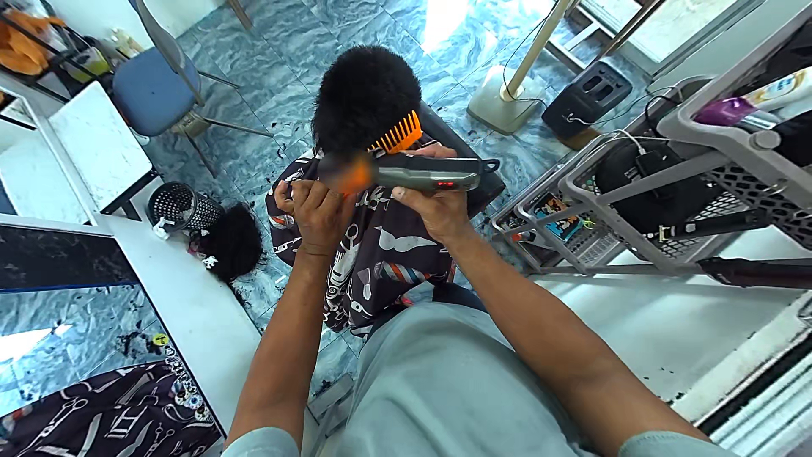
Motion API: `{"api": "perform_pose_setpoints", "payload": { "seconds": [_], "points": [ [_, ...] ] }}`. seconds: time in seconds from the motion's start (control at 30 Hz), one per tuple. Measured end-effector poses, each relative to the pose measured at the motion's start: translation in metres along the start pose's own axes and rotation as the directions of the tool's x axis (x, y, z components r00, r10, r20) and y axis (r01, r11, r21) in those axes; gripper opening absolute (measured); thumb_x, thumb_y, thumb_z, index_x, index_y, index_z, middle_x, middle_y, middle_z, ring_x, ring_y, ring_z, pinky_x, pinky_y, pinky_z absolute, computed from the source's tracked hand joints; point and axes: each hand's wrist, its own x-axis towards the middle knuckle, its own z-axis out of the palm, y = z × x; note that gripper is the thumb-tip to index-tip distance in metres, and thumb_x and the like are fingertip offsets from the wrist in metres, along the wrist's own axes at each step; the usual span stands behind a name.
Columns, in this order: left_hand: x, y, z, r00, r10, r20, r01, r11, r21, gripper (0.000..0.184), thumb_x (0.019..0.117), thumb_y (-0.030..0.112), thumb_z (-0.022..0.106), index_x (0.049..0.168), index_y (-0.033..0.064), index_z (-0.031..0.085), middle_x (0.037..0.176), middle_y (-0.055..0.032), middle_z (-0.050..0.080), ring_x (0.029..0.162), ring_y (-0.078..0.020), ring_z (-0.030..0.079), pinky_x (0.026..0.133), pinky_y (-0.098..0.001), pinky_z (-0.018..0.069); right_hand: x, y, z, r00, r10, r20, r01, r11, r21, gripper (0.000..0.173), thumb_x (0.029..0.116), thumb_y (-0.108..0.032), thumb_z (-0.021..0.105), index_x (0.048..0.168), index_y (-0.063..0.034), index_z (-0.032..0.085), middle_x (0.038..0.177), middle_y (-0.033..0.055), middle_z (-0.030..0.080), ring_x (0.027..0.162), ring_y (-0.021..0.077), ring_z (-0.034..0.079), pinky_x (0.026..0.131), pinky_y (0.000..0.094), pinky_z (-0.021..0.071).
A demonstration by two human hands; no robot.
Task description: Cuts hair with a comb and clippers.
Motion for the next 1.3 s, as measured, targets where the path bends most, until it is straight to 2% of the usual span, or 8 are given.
{"api": "perform_pose_setpoints", "payload": {
  "seconds": [0.1, 0.17, 0.3, 0.5, 1.07, 1.13, 1.2, 1.3],
  "points": [
    [-0.019, -0.008, -0.002, 0.950, 0.102, 0.295, -0.085, 0.994, -0.067, 0.030, 0.0990, 0.045, 0.065, 0.119, 0.0258, 0.076, 0.086, -0.0055, 0.070, 0.093, -0.0296, 0.064, 0.107, -0.0659, 0.0317, -0.010, -0.013, -0.015, 0.999, 0.042, 0.012, -0.042, 0.999, 0.005, 0.053, 0.0759, 0.009, 0.082, 0.124, -0.0001, 0.060, 0.118, 0.0135, 0.070, 0.108, 0.0251, 0.070, 0.095, 0.0452, 0.0609],
    [-0.030, -0.010, 0.001, 0.929, 0.122, 0.348, -0.095, 0.991, -0.094, 0.030, 0.0994, 0.046, 0.062, 0.118, 0.0275, 0.077, 0.084, -0.0035, 0.069, 0.092, -0.0279, 0.063, 0.106, -0.0649, 0.0317, -0.010, -0.019, -0.033, 0.994, 0.063, -0.084, -0.062, 0.998, 0.014, 0.052, 0.0788, 0.007, 0.081, 0.124, -0.0052, 0.060, 0.115, 0.0111, 0.070, 0.105, 0.0258, 0.070, 0.089, 0.0481, 0.0619],
    [-0.013, -0.001, 0.005, 0.980, -0.043, 0.193, 0.056, 0.996, -0.066, 0.032, 0.0960, 0.045, 0.070, 0.119, 0.0244, 0.077, 0.084, -0.0053, 0.070, 0.090, -0.0274, 0.063, 0.106, -0.0620, 0.0325, 0.010, -0.025, -0.050, 0.972, 0.033, -0.232, -0.042, 0.999, -0.034, 0.054, 0.0812, 0.004, 0.080, 0.128, -0.0031, 0.054, 0.111, 0.0149, 0.070, 0.098, 0.0318, 0.072, 0.083, 0.0535, 0.0634],
    [0.015, -0.001, 0.003, 0.997, -0.074, -0.027, 0.071, 0.993, -0.093, 0.033, 0.0920, 0.039, 0.077, 0.118, 0.0196, 0.078, 0.081, -0.0061, 0.068, 0.086, -0.0252, 0.060, 0.101, -0.0543, 0.0321, 0.044, -0.027, -0.035, 0.975, -0.070, -0.211, 0.055, 0.996, -0.074, 0.052, 0.0812, 0.007, 0.079, 0.126, 0.0020, 0.054, 0.110, 0.0168, 0.070, 0.101, 0.0298, 0.071, 0.089, 0.0495, 0.0619],
    [0.030, 0.004, -0.009, 0.993, -0.011, -0.113, 0.001, 0.996, -0.094, 0.034, 0.0920, 0.038, 0.077, 0.117, 0.0150, 0.078, 0.074, -0.0058, 0.064, 0.080, -0.0237, 0.057, 0.098, -0.0500, 0.0339, 0.056, -0.036, 0.010, 0.992, -0.119, 0.035, 0.124, 0.970, -0.211, 0.051, 0.0779, 0.009, 0.082, 0.121, 0.0052, 0.055, 0.107, 0.0158, 0.071, 0.095, 0.0263, 0.074, 0.082, 0.0428, 0.0660],
    [0.029, 0.004, -0.009, 0.998, -0.011, -0.054, 0.005, 0.995, -0.101, 0.033, 0.0930, 0.039, 0.075, 0.117, 0.0156, 0.078, 0.077, -0.0066, 0.066, 0.081, -0.0251, 0.058, 0.098, -0.0511, 0.0344, 0.056, -0.036, 0.014, 0.989, -0.090, 0.117, 0.116, 0.964, -0.241, 0.051, 0.0764, 0.005, 0.085, 0.120, 0.0079, 0.058, 0.108, 0.0161, 0.070, 0.095, 0.0256, 0.073, 0.082, 0.0428, 0.0661],
    [0.016, 0.007, -0.012, 0.991, 0.015, 0.136, 0.006, 0.989, -0.149, 0.035, 0.0952, 0.044, 0.070, 0.116, 0.0169, 0.078, 0.080, -0.0080, 0.070, 0.086, -0.0284, 0.063, 0.101, -0.0573, 0.0367, 0.049, -0.039, 0.009, 0.987, -0.048, 0.152, 0.089, 0.958, -0.274, 0.054, 0.0754, 0.003, 0.087, 0.121, 0.0082, 0.059, 0.108, 0.0156, 0.071, 0.093, 0.0248, 0.074, 0.081, 0.0428, 0.0666],
    [-0.017, 0.007, -0.007, 0.935, 0.070, 0.347, 0.001, 0.980, -0.200, 0.037, 0.0967, 0.050, 0.064, 0.116, 0.0219, 0.078, 0.081, -0.0030, 0.069, 0.090, -0.0272, 0.064, 0.107, -0.0666, 0.0325, 0.047, -0.055, -0.015, 0.998, -0.033, 0.052, 0.046, 0.965, -0.258, 0.048, 0.0786, 0.005, 0.082, 0.121, 0.0015, 0.060, 0.106, 0.0116, 0.073, 0.096, 0.0244, 0.074, 0.086, 0.0456, 0.0643]
  ]
}}
